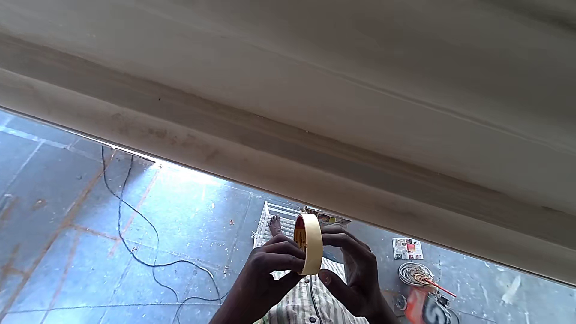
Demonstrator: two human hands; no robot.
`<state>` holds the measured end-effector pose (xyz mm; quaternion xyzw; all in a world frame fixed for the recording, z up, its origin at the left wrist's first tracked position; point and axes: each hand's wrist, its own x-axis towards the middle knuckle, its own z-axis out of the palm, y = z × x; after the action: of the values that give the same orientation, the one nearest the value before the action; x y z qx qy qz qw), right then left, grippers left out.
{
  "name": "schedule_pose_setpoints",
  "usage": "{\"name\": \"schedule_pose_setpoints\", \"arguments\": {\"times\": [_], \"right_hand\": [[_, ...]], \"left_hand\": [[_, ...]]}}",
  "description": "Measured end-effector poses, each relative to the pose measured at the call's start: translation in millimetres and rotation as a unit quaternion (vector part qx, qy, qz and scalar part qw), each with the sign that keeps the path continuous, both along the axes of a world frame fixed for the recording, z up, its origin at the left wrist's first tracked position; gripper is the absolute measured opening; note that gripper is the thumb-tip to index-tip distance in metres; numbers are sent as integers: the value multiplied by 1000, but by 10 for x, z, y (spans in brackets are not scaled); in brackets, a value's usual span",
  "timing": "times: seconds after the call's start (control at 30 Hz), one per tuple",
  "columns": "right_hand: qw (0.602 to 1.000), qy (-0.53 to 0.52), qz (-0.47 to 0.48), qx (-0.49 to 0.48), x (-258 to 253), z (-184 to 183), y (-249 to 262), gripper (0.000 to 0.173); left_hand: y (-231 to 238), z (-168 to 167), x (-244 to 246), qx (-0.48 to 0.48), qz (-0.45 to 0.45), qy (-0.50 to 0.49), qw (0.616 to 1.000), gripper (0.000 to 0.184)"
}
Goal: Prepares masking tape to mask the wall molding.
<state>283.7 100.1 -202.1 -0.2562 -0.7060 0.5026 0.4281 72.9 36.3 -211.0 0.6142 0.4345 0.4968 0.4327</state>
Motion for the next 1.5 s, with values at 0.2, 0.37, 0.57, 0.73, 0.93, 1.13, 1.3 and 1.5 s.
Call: {"name": "schedule_pose_setpoints", "arguments": {"times": [0.2,0.37,0.57,0.73,0.93,1.13,1.3,1.5], "right_hand": [[988,106,-10,-107,-88,23,-69,21],[998,43,-14,-35,-39,34,8,16],[999,-18,0,37,-35,4,45,9],[999,21,-27,38,-89,-6,57,10],[998,46,-38,-1,-21,99,93,23],[996,73,-31,-44,-64,306,81,50],[994,74,-4,-79,-48,315,45,54],[998,36,56,-19,-24,214,108,15]], "left_hand": [[101,37,-11,65,42,123,989,6],[124,164,-54,57,33,106,992,25],[144,238,-5,38,1,-36,999,46],[145,298,13,31,17,-56,998,23],[120,317,-2,67,2,27,997,16],[88,216,12,135,-17,168,976,20],[80,307,40,88,15,152,984,18],[157,386,-84,14,0,-70,997,54]]}}
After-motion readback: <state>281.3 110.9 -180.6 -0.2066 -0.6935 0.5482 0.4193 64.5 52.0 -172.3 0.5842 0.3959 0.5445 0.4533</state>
